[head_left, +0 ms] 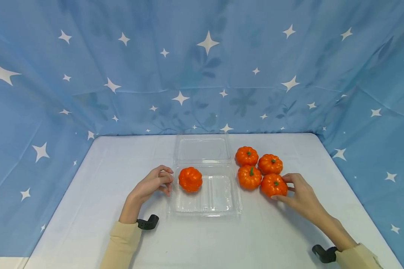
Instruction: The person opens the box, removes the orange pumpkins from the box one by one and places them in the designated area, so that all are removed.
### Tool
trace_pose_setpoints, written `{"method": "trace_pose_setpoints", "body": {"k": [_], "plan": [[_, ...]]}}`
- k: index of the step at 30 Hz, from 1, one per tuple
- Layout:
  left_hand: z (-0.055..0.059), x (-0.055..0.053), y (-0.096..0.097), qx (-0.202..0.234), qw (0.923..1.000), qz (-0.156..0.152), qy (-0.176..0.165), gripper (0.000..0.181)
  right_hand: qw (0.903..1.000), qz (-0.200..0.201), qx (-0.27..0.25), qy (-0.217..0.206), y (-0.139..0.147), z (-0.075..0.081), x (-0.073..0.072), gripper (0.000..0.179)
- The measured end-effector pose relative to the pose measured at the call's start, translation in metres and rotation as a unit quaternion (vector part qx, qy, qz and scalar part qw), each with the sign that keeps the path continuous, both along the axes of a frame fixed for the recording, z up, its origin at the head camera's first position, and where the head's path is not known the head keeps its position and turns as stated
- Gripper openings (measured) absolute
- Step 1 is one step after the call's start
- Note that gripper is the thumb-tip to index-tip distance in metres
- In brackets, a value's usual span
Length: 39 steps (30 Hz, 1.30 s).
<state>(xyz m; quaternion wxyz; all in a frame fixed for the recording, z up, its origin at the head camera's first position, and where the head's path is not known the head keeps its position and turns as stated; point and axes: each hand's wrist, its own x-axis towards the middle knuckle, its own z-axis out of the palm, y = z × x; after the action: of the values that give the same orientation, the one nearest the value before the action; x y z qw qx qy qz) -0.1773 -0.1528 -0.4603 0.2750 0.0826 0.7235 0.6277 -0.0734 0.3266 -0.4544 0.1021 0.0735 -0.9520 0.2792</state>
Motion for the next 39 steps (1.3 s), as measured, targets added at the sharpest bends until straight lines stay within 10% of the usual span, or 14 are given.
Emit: {"method": "trace_pose_setpoints", "body": {"k": [26,39], "plan": [[-0.005,0.004,-0.001,0.007,0.9999,-0.009,-0.001,0.035,0.9976,-0.015,0.006,-0.068,-0.007,-0.001,-0.007,0.078],[-0.001,-0.001,0.000,0.002,1.0000,-0.001,-0.003,0.034,0.9994,0.029,0.007,0.017,-0.026,0.014,-0.020,0.072]]}}
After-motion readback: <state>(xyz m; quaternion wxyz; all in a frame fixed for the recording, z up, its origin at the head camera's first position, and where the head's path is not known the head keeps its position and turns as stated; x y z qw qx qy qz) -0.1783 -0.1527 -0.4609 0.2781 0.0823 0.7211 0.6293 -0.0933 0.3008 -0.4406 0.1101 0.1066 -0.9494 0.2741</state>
